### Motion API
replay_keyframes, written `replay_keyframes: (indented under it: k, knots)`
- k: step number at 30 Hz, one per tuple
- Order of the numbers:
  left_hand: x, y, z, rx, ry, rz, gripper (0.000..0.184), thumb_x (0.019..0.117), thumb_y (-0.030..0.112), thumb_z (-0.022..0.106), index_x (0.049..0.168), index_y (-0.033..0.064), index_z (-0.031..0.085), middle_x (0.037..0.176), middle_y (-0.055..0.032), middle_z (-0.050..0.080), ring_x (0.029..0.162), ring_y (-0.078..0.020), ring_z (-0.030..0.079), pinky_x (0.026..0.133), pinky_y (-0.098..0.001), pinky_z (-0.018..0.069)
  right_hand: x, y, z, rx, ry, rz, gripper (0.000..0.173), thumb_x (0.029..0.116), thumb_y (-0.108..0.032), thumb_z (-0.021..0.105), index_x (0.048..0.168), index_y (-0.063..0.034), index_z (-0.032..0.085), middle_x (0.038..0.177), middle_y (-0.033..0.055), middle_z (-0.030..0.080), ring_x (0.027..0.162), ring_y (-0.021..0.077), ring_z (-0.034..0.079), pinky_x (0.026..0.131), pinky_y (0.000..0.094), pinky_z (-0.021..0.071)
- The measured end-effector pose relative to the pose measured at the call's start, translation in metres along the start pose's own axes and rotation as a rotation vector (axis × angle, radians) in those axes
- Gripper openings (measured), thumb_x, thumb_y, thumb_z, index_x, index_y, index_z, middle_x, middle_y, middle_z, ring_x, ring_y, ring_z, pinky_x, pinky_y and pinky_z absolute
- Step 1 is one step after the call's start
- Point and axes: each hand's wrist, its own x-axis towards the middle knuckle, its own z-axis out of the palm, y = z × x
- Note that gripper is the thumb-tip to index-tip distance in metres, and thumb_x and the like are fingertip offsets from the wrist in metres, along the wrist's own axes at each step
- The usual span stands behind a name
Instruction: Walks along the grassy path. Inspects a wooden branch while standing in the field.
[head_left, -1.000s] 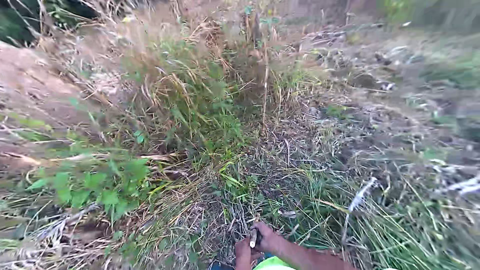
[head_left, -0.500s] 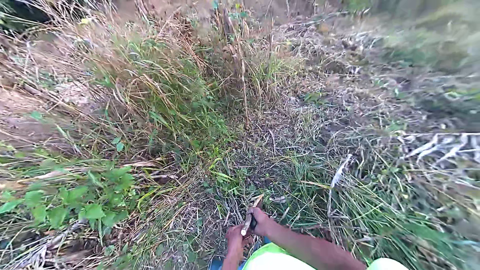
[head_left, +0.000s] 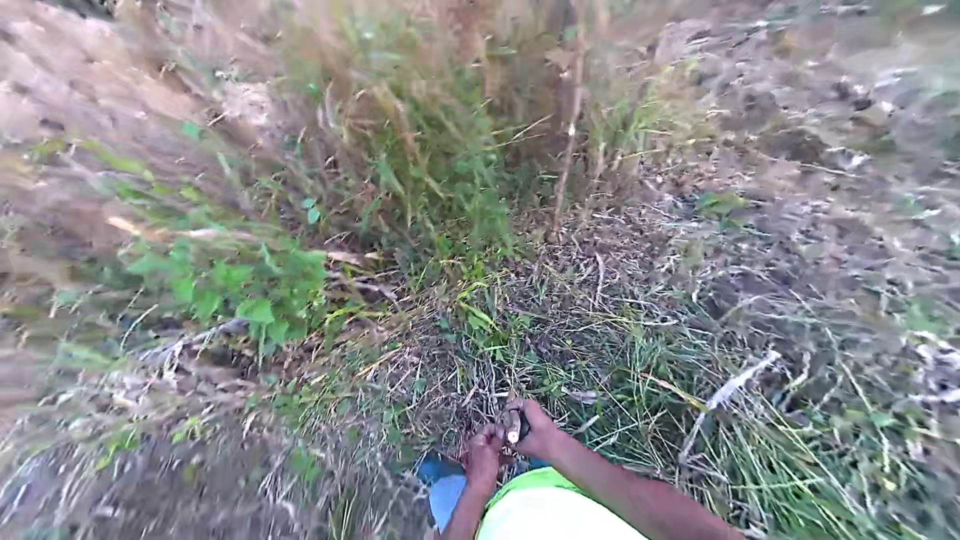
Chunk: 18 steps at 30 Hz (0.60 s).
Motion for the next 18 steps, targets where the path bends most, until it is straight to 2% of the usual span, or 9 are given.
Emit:
replay_keyframes:
  k: [4,8,11,13,16,18]
  knots:
    - [-0.01,-0.001,-0.008,0.077,0.008,0.041,0.025,0.1079,0.011,0.046,0.112,-0.0062,0.064,0.093,-0.0138,0.069,0.075,-0.0213,0.068,0.064,-0.0406,0.0607,0.007,0.008,0.005,-0.079,0.028,0.022,0.014,0.0976,-0.019,0.05,0.085,-0.013,0.049,0.059,0.0021,0.048,0.049,0.0151,0.05,0.049,0.0349,0.0504]
    - [-0.011,-0.011,-0.012,-0.037,0.065,-0.089,0.018,0.1054,0.005,0.047,0.107,-0.0047,0.062,0.082,-0.0121,0.068,0.067,-0.0205,0.066,0.058,-0.0383,0.0581,0.014,0.017,0.008,-0.126,0.061,0.059,0.015,0.0976,-0.021,0.051,0.085,-0.0124,0.049,0.06,0.0032,0.048,0.049,0.0164,0.05,0.049,0.0365,0.0496]
    - [-0.015,-0.027,-0.014,0.069,-0.002,-0.072,0.014,0.0974,0.001,0.056,0.107,-0.0031,0.066,0.08,-0.0062,0.069,0.069,-0.0133,0.065,0.067,-0.033,0.0574,0.013,0.018,0.011,-0.147,0.079,0.088,0.016,0.097,-0.02,0.052,0.083,-0.0129,0.049,0.059,0.0026,0.048,0.047,0.0154,0.048,0.046,0.0346,0.0475]
    - [-0.015,-0.033,-0.012,0.061,0.023,-0.091,0.014,0.0995,0.001,0.052,0.102,-0.0045,0.065,0.074,-0.0051,0.068,0.065,-0.0118,0.064,0.066,-0.031,0.0572,0.015,0.017,0.01,-0.153,0.076,0.104,0.015,0.0974,-0.02,0.052,0.085,-0.0127,0.05,0.06,0.003,0.048,0.048,0.0159,0.049,0.047,0.0349,0.0477]
    - [-0.01,-0.023,-0.009,-0.065,0.167,-0.233,0.033,0.1105,0.019,0.04,0.099,-0.0042,0.061,0.068,-0.0096,0.065,0.056,-0.0171,0.063,0.054,-0.0335,0.0559,0.017,0.021,0.01,-0.117,0.085,0.117,0.016,0.0977,-0.022,0.052,0.085,-0.0124,0.05,0.06,0.0032,0.048,0.047,0.0156,0.049,0.045,0.0337,0.0474]
    - [-0.005,-0.013,-0.01,-0.117,0.159,-0.241,0.04,0.1119,0.029,0.041,0.107,-0.0039,0.062,0.076,-0.0135,0.067,0.062,-0.0221,0.065,0.056,-0.0394,0.0571,0.019,0.022,0.009,-0.105,0.09,0.104,0.015,0.097,-0.021,0.054,0.087,-0.0112,0.05,0.062,0.0046,0.049,0.049,0.0168,0.05,0.046,0.0348,0.048]
